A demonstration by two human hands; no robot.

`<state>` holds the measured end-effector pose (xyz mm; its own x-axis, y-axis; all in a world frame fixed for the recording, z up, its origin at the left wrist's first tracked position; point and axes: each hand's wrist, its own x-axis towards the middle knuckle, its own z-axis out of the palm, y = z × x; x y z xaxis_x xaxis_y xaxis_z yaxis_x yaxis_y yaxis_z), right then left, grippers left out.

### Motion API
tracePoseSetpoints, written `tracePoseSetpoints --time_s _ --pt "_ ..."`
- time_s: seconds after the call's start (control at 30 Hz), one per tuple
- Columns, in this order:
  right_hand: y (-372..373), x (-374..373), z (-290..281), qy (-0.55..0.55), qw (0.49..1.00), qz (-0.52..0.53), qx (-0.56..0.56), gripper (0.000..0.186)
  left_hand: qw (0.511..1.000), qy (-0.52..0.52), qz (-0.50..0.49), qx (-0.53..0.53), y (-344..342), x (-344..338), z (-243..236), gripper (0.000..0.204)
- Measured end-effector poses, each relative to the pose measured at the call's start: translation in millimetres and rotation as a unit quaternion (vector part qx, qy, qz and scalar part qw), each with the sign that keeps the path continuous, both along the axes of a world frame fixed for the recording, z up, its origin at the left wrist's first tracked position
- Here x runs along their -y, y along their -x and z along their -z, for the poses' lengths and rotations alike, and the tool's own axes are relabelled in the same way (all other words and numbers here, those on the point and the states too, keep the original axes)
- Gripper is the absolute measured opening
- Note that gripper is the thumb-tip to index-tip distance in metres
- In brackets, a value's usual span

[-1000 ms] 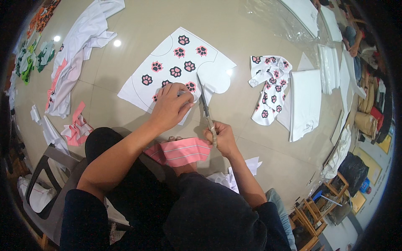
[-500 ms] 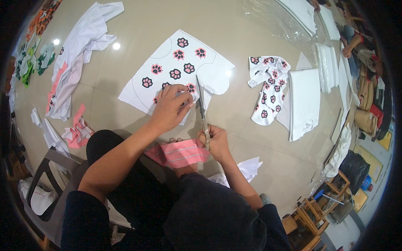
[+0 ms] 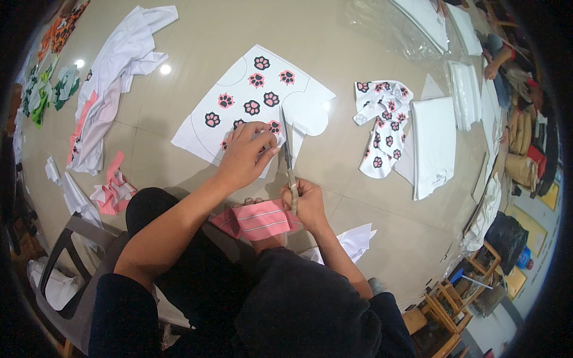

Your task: The person uses shears to cut a white fabric piece with a paw print pattern along a pre-drawn outline. The person holds the fabric steady with one hand while cutting with the other, gradually separating the shaped piece from the surrounding material.

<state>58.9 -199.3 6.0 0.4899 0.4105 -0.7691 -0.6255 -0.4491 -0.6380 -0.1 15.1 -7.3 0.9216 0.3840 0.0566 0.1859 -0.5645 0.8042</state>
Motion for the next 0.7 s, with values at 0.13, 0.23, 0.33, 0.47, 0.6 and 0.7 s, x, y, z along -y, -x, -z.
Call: tracePoseSetpoints --time_s 0.13,0.23,0.33,0.47,0.6,0.7 --pt "1.1 -4.8 -0.2 0.008 1.0 0.002 0.006 0.01 1.0 0.007 -0.001 0.001 0.4 0.3 0.1 0.011" --pt "4.3 -5.1 3.6 0.006 1.0 0.01 0.007 0.01 1.0 0.013 0.004 -0.001 0.9 -0.6 1.1 0.012" --pt "7.2 -4.4 6.8 0.008 1.0 0.008 0.015 0.011 1.0 0.018 0.006 -0.001 0.9 -0.7 1.7 0.014" --pt "13.3 -4.2 7.9 0.01 1.0 0.012 0.025 0.015 1.0 0.023 0.002 -0.004 0.8 -0.1 1.9 0.013" --pt "20.3 -11.3 3.6 -0.008 0.999 0.027 0.028 0.014 1.0 0.027 0.002 -0.008 0.5 0.1 2.4 0.013" --pt "24.3 -13.4 4.1 -0.01 0.999 0.034 0.022 0.013 1.0 0.028 0.0 -0.005 0.0 0.4 2.0 0.013"
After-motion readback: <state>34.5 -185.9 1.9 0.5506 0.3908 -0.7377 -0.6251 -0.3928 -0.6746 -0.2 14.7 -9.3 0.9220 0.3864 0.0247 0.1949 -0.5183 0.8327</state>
